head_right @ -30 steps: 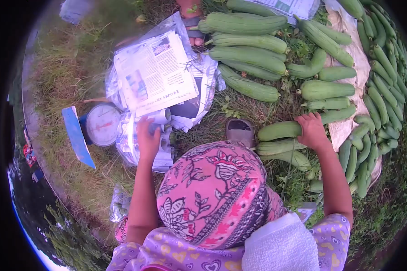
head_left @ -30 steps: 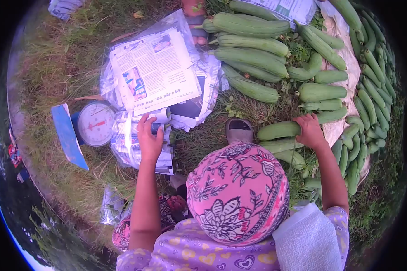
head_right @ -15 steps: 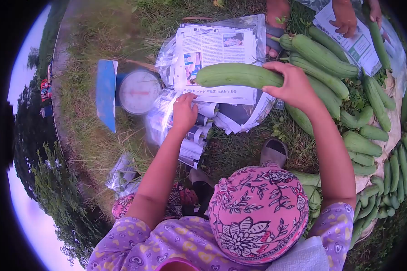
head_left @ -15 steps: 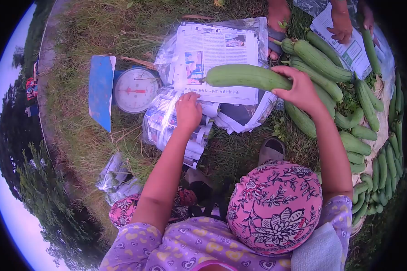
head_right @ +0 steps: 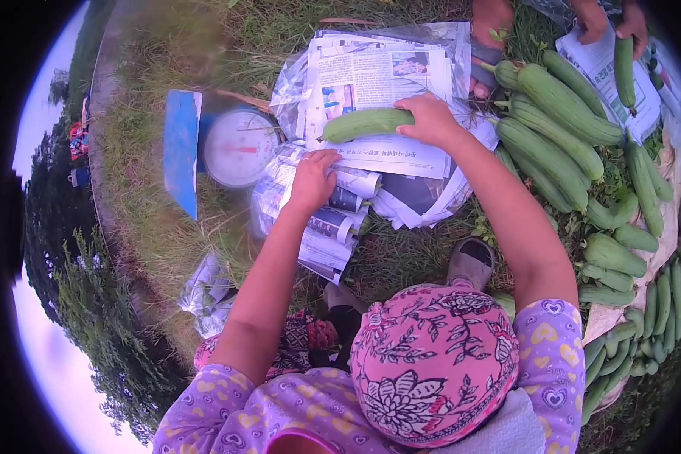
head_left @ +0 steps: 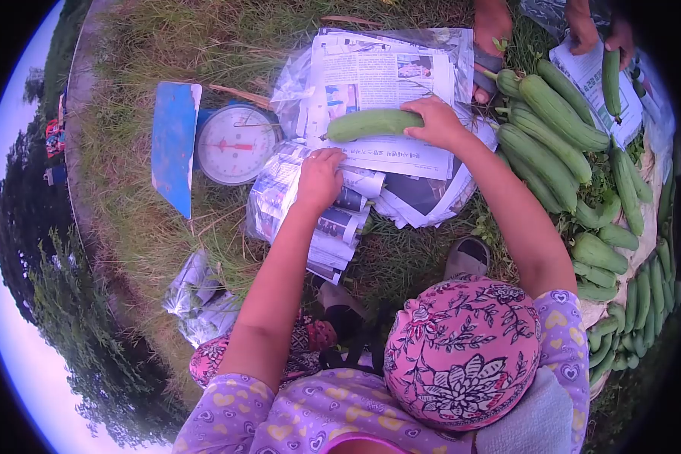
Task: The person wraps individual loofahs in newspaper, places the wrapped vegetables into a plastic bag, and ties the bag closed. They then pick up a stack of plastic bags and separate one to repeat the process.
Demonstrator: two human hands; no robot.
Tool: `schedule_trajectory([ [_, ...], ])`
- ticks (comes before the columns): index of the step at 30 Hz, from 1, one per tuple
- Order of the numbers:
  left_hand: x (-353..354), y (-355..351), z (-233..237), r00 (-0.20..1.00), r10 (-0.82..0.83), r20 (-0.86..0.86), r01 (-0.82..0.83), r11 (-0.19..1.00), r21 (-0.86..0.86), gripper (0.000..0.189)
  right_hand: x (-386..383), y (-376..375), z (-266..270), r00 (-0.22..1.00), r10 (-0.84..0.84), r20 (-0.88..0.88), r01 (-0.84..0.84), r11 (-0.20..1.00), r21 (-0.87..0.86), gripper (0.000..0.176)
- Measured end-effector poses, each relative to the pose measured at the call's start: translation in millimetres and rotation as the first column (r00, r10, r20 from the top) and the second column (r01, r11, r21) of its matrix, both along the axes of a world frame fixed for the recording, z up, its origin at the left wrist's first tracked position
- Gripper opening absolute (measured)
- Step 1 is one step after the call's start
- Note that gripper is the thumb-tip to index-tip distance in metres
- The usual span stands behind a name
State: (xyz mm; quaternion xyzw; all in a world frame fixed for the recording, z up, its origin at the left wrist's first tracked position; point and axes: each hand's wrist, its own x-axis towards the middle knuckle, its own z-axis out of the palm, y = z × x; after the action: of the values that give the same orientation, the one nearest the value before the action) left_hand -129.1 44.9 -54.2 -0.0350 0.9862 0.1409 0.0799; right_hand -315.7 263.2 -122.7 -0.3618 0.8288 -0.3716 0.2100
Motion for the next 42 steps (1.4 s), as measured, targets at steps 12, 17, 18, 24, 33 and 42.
schedule_trajectory([
  [12, -3.2, -8.7, 7.4, 0.999, 0.045, 0.001, -0.044, 0.995, 0.095, 0.024, 92.5, 18.5, 24.1, 0.911, 0.169, -0.377, -0.134, 0.984, 0.117, 0.014],
  [17, -8.6, -8.2, 11.9, 1.000, 0.012, -0.025, -0.008, 0.992, 0.124, 0.024, 79.2, 10.9, 28.2, 0.921, 0.185, -0.343, -0.117, 0.971, 0.210, 0.011],
  [18, -9.4, -8.8, 12.5, 1.000, 0.008, -0.016, -0.006, 0.992, 0.129, 0.023, 75.1, 8.5, 26.9, 0.919, 0.188, -0.347, -0.122, 0.971, 0.204, 0.011],
  [24, -18.9, -8.9, 16.3, 1.000, -0.001, 0.014, -0.001, 0.987, 0.158, 0.023, 54.7, 1.9, 22.3, 0.993, 0.074, -0.094, -0.056, 0.981, 0.186, 0.011],
  [33, -46.8, -2.9, 15.2, 0.998, -0.058, -0.032, 0.059, 0.998, 0.036, 0.022, 30.9, -5.0, 46.6, 0.996, 0.088, 0.006, -0.086, 0.962, 0.261, 0.020],
  [42, -96.7, -12.0, -9.7, 0.977, -0.098, -0.190, 0.104, 0.994, 0.026, 0.013, 30.5, -2.6, 80.4, 0.891, -0.151, -0.429, 0.051, 0.971, -0.235, 0.016],
])
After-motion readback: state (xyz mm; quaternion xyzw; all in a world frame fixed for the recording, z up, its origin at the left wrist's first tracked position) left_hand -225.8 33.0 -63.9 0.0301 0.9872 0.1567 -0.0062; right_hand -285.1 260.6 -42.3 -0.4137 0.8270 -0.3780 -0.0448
